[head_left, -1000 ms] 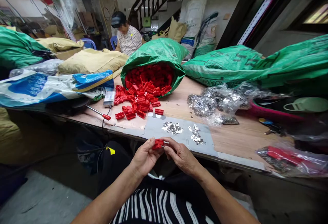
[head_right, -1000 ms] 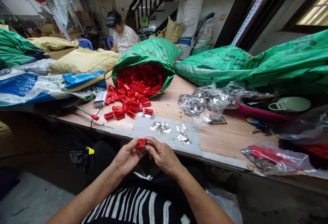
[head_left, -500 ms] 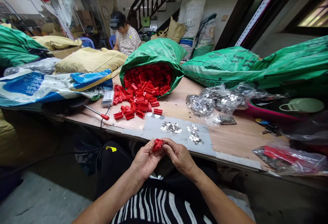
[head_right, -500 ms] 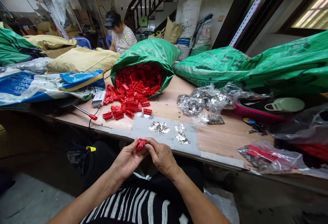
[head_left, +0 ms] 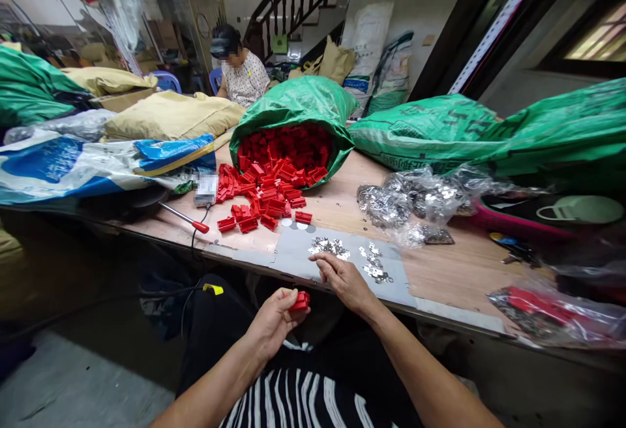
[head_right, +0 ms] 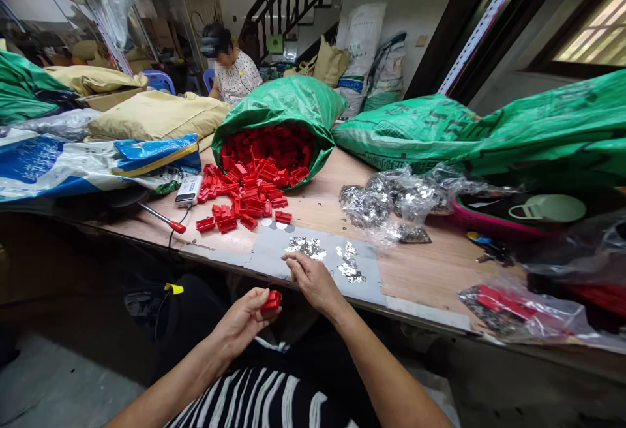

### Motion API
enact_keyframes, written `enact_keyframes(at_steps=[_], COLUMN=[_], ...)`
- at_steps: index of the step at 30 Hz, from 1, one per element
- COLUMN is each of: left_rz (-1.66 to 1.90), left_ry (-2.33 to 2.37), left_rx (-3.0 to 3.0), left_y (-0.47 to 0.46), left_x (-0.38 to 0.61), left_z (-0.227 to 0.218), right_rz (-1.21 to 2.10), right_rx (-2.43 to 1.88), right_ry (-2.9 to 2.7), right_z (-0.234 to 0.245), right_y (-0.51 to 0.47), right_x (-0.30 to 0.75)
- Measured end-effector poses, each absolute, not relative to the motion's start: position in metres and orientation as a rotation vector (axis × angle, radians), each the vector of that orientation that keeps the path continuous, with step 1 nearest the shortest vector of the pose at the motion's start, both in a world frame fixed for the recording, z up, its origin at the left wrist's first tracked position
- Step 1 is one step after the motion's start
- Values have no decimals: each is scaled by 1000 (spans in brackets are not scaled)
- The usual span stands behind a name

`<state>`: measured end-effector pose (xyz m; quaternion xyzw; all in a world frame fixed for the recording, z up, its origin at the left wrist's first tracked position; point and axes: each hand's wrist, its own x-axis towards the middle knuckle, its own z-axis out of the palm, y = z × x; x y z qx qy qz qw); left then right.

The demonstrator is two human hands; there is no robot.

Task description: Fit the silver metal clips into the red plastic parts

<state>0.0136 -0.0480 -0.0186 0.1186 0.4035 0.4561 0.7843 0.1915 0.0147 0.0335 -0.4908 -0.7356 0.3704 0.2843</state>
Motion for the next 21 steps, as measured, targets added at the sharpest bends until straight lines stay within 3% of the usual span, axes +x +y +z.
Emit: enact_keyframes(at_steps=[8, 21], left_rz=[975, 943], left_ry=[1079, 945], left_rx=[357, 492], left_y=[-45, -51], left_x=[-4, -6], left_z=[-53, -24], right_rz=[443, 428], right_rx=[-1487, -1420], right_ry=[-2168, -2315], right_z=[36, 44], right_y=[89, 107], right_x=[180, 153])
